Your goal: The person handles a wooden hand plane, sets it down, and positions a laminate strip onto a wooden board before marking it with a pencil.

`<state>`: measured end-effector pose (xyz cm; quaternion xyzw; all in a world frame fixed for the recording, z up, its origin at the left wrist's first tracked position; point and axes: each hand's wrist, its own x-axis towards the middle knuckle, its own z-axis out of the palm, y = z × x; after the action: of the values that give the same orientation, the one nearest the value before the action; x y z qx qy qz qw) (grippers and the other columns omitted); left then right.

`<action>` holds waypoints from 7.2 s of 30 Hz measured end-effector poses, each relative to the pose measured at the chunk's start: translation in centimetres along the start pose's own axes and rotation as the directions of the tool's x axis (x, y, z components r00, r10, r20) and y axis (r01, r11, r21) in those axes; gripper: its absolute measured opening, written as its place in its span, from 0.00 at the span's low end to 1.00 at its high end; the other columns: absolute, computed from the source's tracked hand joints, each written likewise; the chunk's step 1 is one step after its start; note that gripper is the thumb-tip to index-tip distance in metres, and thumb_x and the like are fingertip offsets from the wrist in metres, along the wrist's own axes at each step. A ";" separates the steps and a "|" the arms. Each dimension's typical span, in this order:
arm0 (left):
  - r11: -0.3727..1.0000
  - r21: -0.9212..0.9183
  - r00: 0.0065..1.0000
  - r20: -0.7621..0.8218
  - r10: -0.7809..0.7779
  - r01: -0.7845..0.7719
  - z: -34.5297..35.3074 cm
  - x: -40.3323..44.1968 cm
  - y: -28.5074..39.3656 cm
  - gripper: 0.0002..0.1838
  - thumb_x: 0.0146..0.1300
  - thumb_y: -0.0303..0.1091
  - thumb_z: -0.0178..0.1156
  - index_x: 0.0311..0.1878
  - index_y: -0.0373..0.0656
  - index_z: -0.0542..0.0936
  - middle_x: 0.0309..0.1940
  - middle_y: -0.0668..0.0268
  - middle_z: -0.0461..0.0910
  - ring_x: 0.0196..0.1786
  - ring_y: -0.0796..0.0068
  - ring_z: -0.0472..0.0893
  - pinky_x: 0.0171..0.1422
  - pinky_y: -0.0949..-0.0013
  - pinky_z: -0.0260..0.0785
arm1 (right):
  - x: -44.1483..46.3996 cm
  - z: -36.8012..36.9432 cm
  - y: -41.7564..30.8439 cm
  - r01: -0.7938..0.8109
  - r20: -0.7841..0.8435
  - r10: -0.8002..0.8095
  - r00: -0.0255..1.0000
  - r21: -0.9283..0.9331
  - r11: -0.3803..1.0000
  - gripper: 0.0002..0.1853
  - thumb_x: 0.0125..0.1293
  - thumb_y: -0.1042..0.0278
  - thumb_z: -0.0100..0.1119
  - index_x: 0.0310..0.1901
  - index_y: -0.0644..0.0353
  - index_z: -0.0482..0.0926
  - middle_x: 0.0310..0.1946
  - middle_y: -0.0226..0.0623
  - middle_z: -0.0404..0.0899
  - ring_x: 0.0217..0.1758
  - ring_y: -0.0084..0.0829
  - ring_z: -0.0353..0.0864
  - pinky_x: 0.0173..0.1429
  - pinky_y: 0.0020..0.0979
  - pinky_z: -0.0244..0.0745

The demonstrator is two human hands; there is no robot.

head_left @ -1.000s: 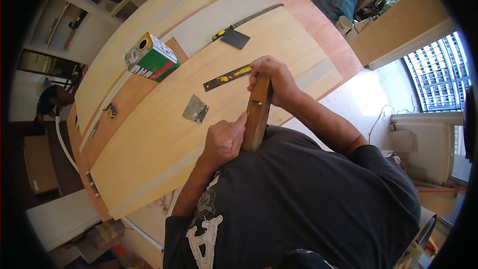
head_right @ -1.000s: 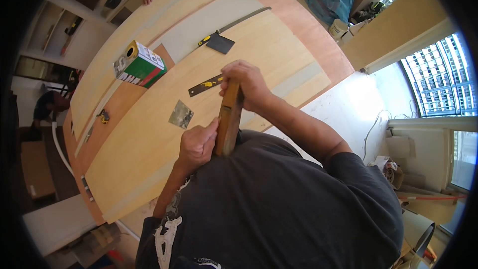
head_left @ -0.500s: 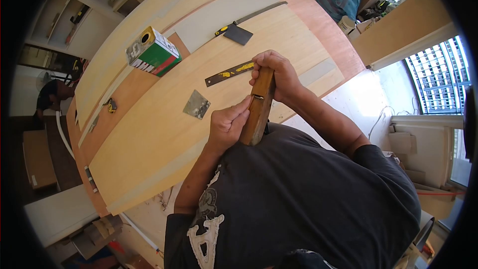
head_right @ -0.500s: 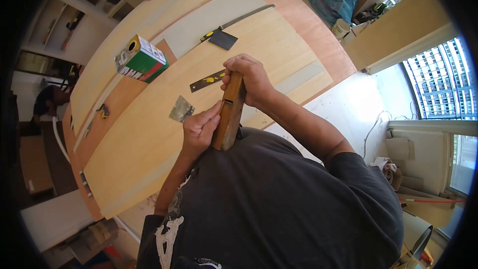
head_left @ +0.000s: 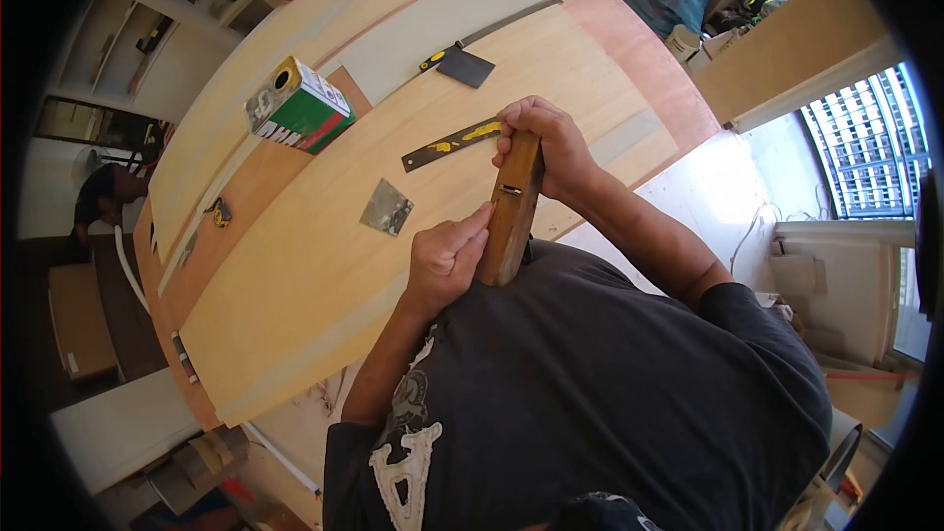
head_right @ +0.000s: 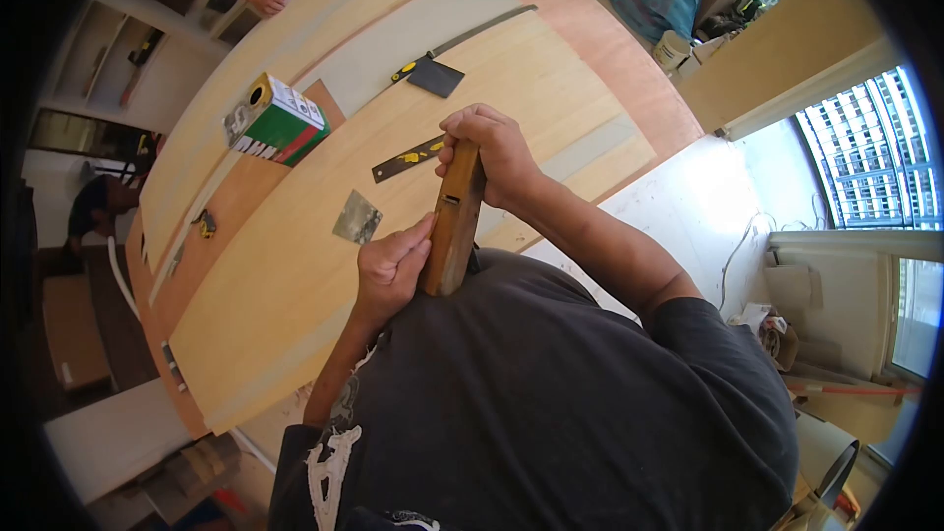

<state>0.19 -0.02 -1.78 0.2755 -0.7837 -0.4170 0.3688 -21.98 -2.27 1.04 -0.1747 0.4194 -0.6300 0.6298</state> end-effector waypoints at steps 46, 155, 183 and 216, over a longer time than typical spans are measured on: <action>0.992 -0.010 0.991 0.044 -0.128 0.128 -0.6 0.5 0.6 0.14 0.74 0.26 0.57 0.60 0.35 0.81 0.38 0.55 0.88 0.36 0.70 0.87 0.44 0.69 0.78 | 0.4 -0.9 0.1 0.017 0.019 -0.017 1.000 0.036 0.999 0.08 0.67 0.68 0.57 0.41 0.64 0.74 0.31 0.40 0.77 0.31 0.34 0.81 0.39 0.37 0.84; 0.994 0.002 0.993 0.050 -0.106 0.106 0.7 0.0 2.4 0.16 0.73 0.28 0.58 0.61 0.34 0.82 0.42 0.52 0.89 0.43 0.71 0.88 0.52 0.70 0.78 | -0.7 -1.6 -0.2 0.003 0.048 -0.004 0.999 0.025 1.000 0.08 0.67 0.68 0.54 0.42 0.64 0.74 0.31 0.40 0.77 0.32 0.34 0.80 0.41 0.38 0.84; 0.992 0.043 0.988 0.089 -0.125 0.121 1.2 0.3 2.2 0.17 0.73 0.23 0.55 0.63 0.35 0.79 0.44 0.49 0.87 0.44 0.56 0.89 0.50 0.65 0.80 | 0.3 -2.3 -0.3 -0.001 -0.001 0.001 1.000 0.032 0.999 0.07 0.67 0.68 0.56 0.41 0.63 0.74 0.30 0.41 0.77 0.29 0.34 0.80 0.38 0.38 0.83; 0.975 0.219 1.000 -0.007 0.020 -0.018 0.7 1.7 0.6 0.19 0.68 0.26 0.59 0.62 0.40 0.81 0.31 0.48 0.84 0.32 0.52 0.85 0.37 0.57 0.77 | 0.2 0.2 0.5 -0.018 0.028 0.017 0.999 0.042 0.999 0.05 0.67 0.71 0.53 0.40 0.63 0.73 0.32 0.38 0.75 0.31 0.31 0.79 0.36 0.39 0.83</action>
<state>-1.44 -0.70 -0.89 0.3090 -0.8257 -0.3231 0.3439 -21.60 -2.43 0.74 -0.1665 0.3989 -0.6307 0.6445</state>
